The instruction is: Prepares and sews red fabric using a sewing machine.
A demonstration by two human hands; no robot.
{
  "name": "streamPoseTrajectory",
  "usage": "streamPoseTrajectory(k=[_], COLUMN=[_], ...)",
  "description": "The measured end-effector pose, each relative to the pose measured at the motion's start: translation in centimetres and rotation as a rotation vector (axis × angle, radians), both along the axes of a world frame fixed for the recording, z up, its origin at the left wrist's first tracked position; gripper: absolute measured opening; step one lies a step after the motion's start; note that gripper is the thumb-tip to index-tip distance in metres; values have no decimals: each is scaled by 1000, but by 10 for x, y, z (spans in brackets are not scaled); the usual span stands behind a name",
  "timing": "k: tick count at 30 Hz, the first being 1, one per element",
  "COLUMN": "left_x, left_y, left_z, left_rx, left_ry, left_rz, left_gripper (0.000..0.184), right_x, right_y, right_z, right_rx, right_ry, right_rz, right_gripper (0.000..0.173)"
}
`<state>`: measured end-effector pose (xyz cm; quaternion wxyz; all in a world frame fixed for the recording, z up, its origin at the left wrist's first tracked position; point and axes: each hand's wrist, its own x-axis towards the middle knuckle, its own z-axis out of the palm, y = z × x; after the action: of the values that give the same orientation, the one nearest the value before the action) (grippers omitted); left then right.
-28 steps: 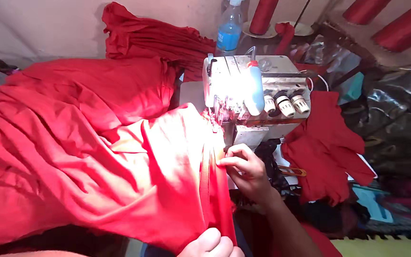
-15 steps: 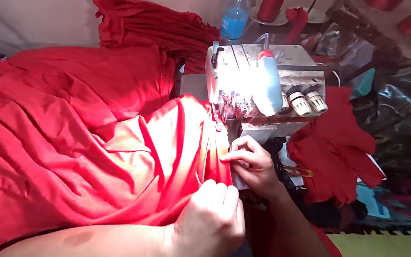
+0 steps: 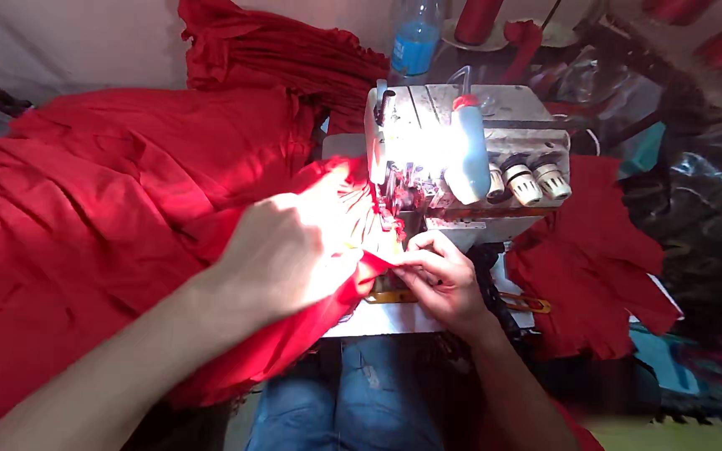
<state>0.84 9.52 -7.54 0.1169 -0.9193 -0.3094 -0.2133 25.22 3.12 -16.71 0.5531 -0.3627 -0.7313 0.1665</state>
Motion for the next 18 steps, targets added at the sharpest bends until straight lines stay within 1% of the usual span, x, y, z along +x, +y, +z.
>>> streamPoseTrajectory(k=[2,3,4,5,6,7,8,10,13,14,15,16,17,18], left_x=[1,3,11,23,36,48,57,65,65,66,68,70,69,69], left_y=[-28,-41,-62,-86,-105,-116,-121,-122,-122,-122,-118,-113,-114,-115], left_z=[7,-1,0,11,10,1,-9,-23,-37,-52,-77,-88,-77,-51], left_rx=[32,41,1,-84,-106,-62,0,69,119,159,227,272,237,167], left_ry=[-46,-120,-136,-80,-59,-71,-99,-84,-58,-115,-230,-297,-235,-108], left_rz=[-35,-76,-71,-46,-34,-61,-112,-163,-137,-125,-133,-137,-109,-73], left_gripper=[32,33,35,37,35,32,29,29,29,29,30,30,29,27], right_x=[-1,-1,-1,-1,0,1,1,2,2,2,2,2,1,1], right_y=[1,1,0,0,0,-1,-1,-2,-4,-4,-4,-4,-4,-3], right_z=[0,0,0,0,0,0,0,0,-1,-1,-1,-1,-1,-1], right_rx=[6,3,-1,3,7,12,17,26,29,27,27,28,31,33], right_ry=[7,6,5,5,2,-2,-11,-28,-30,-29,-28,-26,-23,-19], right_rz=[-4,-7,-8,-11,-13,-15,-19,-28,-31,-27,-23,-22,-22,-21], right_gripper=[13,13,14,14,15,15,15,15,15,15,15,15,15,15])
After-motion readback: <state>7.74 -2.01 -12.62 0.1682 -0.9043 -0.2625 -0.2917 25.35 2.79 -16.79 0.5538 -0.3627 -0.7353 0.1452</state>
